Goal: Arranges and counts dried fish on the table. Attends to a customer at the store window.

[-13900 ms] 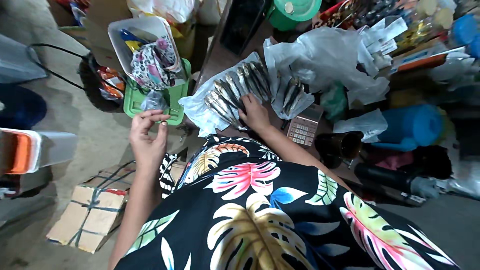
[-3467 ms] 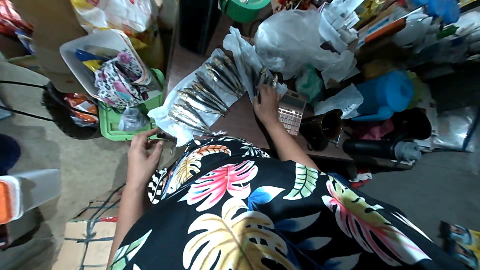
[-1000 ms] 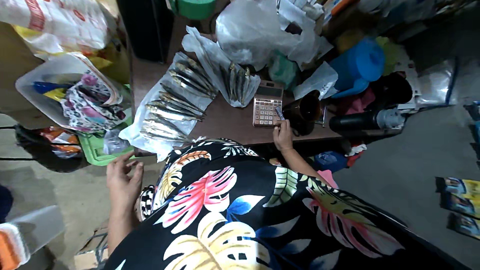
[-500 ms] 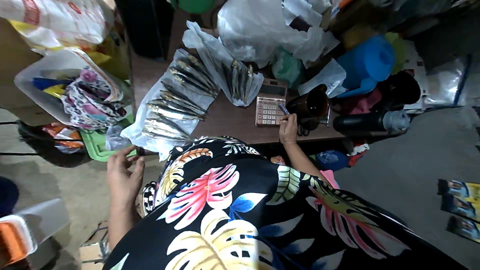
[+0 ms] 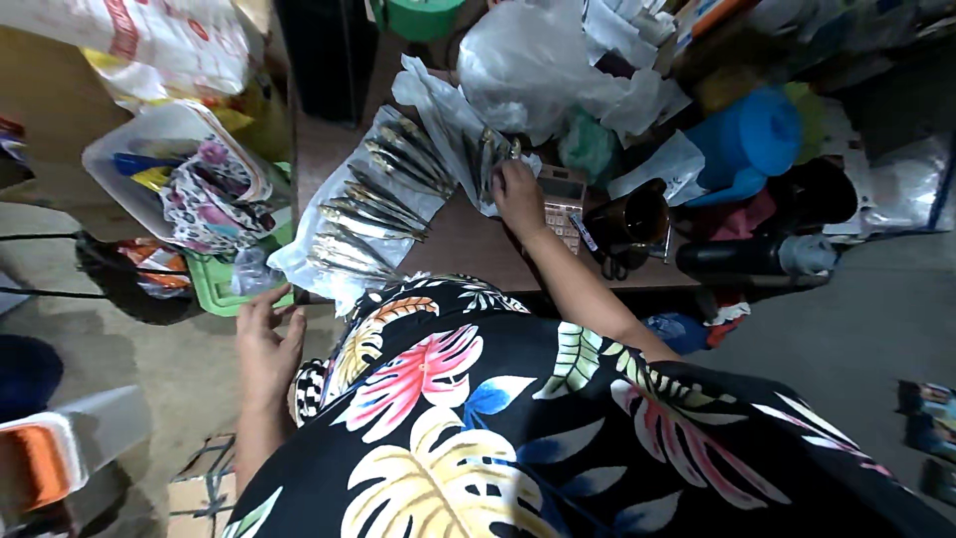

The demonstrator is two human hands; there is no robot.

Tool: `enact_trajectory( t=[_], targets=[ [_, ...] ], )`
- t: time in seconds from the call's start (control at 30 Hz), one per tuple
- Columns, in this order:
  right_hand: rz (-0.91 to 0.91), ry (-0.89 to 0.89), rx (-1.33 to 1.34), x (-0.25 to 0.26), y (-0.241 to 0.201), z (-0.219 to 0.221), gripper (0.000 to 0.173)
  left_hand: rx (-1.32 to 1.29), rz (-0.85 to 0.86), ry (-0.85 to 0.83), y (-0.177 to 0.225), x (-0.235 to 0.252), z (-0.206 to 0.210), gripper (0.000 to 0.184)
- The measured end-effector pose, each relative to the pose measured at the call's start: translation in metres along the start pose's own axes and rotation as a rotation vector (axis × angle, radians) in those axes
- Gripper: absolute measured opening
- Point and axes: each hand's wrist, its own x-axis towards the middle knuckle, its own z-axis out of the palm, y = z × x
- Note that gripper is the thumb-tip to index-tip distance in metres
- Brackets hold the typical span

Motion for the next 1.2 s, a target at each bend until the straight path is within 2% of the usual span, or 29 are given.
enact_trajectory(
  t=[0.13,0.2,0.33,0.53,0.6,0.67,0.73,0.83,0.93,1.03,1.1,1.2],
  targets=[
    [0.216,-0.121,-0.056,0.036,-0.012,0.010,0.056,0.004,-0.010,-0.001,-0.007,-0.007,-0.005,0.046],
    [0.284,-0.108,-0.061,0.045,-0.016,0.013,0.057,0.011,-0.024,0.006,-0.010,-0.010,-0.008,0.046],
    [0.296,-0.076,-0.029,0.051,-0.023,0.017,0.054,0.026,-0.020,0.028,-0.015,-0.013,-0.010,0.047],
    [0.415,0.043,0.371,0.049,-0.022,0.008,0.060,-0.077,-0.042,0.062,0.000,-0.007,-0.013,0.046],
    [0.394,0.103,0.465,0.044,-0.020,0.000,0.060,-0.202,-0.022,0.092,0.014,-0.002,-0.011,0.046],
    [0.384,0.091,0.539,0.037,-0.025,-0.008,0.060,-0.338,-0.006,0.115,0.034,0.004,-0.006,0.044],
    [0.370,0.021,0.596,0.027,-0.040,-0.012,0.062,-0.492,-0.035,0.104,0.056,0.012,0.002,0.041],
    [0.278,-0.118,0.702,0.014,-0.078,-0.008,0.064,-0.743,-0.128,-0.024,0.084,0.029,0.018,0.038],
    [0.129,-0.242,0.842,0.006,-0.121,-0.003,0.063,-0.923,-0.265,-0.175,0.108,0.051,0.034,0.046],
    [-0.057,-0.353,0.911,-0.003,-0.155,-0.011,0.057,-1.187,-0.375,-0.143,0.120,0.075,0.048,0.058],
    [-0.142,-0.349,0.842,-0.004,-0.156,-0.017,0.048,-1.343,-0.415,-0.113,0.120,0.082,0.049,0.060],
    [-0.062,-0.287,0.655,0.004,-0.119,-0.014,0.036,-1.475,-0.439,-0.083,0.112,0.080,0.040,0.060]
  ],
)
